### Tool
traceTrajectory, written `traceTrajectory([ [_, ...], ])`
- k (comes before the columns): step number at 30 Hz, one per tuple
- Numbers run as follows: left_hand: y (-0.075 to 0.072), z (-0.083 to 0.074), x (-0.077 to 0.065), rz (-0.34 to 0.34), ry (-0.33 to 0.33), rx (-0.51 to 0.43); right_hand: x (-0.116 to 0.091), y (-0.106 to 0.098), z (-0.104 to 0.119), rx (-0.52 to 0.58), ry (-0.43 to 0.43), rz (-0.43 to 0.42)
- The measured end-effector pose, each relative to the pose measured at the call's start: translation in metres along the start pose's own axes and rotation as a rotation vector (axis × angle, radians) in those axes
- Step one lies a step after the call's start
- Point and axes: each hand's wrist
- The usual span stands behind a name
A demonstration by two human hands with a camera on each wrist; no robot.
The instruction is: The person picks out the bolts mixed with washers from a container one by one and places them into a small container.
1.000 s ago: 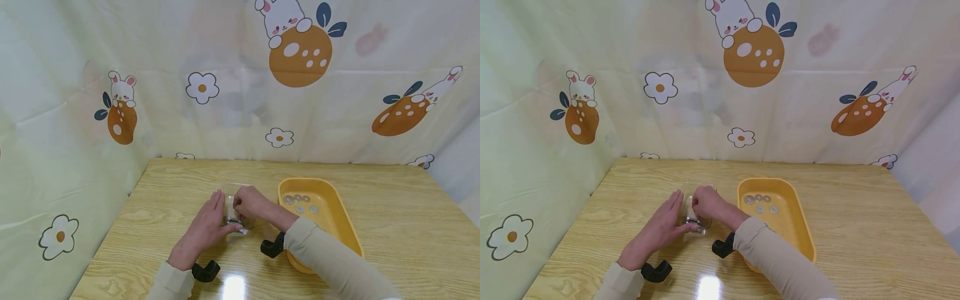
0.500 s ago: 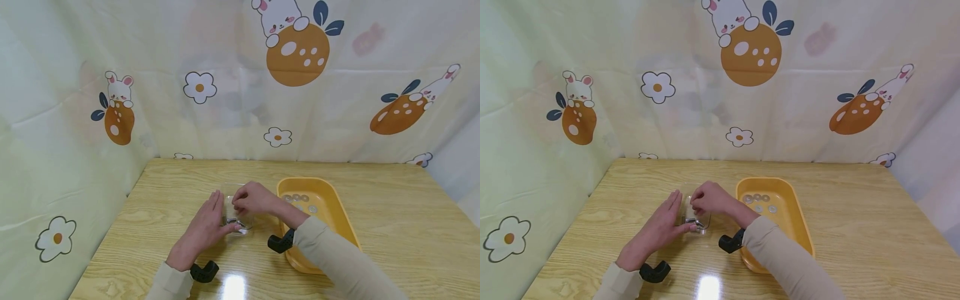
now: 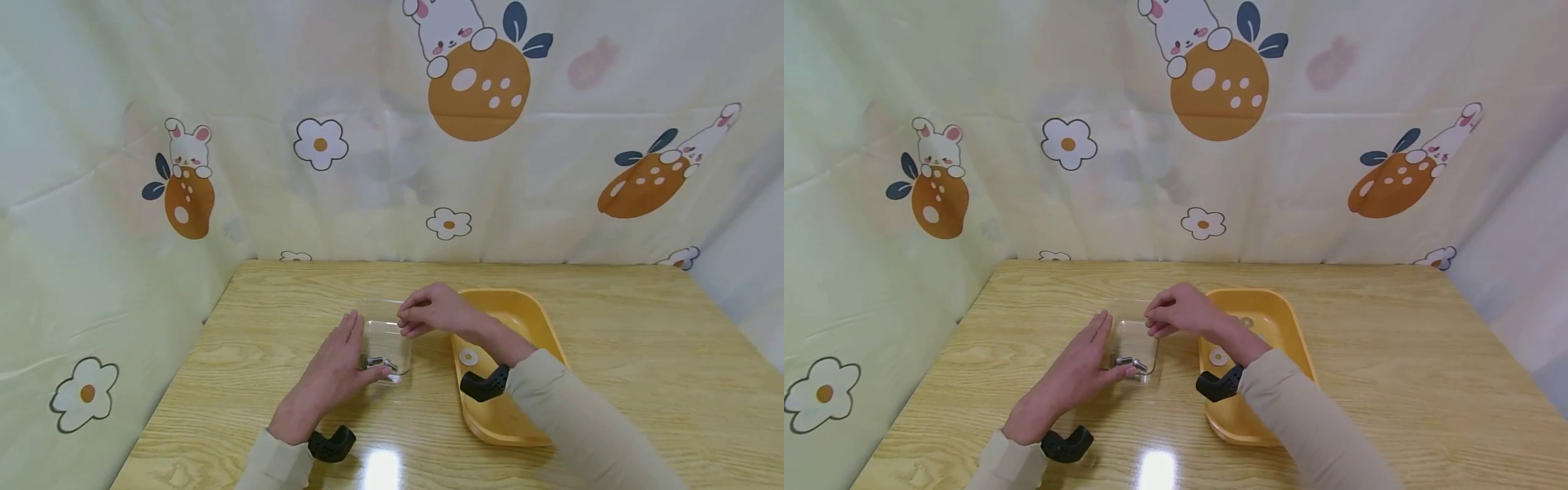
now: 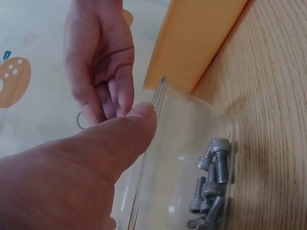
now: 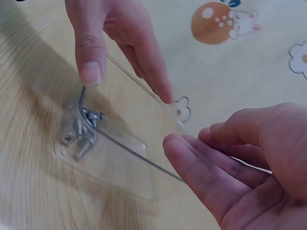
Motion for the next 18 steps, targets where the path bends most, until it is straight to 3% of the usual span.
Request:
traceTrajectory([
  [7, -0.001, -0.003, 0.003, -0.012, 0.031, 0.003, -0.009, -0.015, -0.006, 0.043, 0.003, -0.024],
  [18, 0.000, -0.014, 0.009, 0.031, 0.051, 0.061, -0.023, -0.032, -0.012, 0.089, 0.009, -0.042],
])
Point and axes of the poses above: each hand's wrist, its own x-axis towards the middle knuckle, its own y-axis out of the palm, z = x × y, and after that the axes turned 5 degrees about y, right-handed
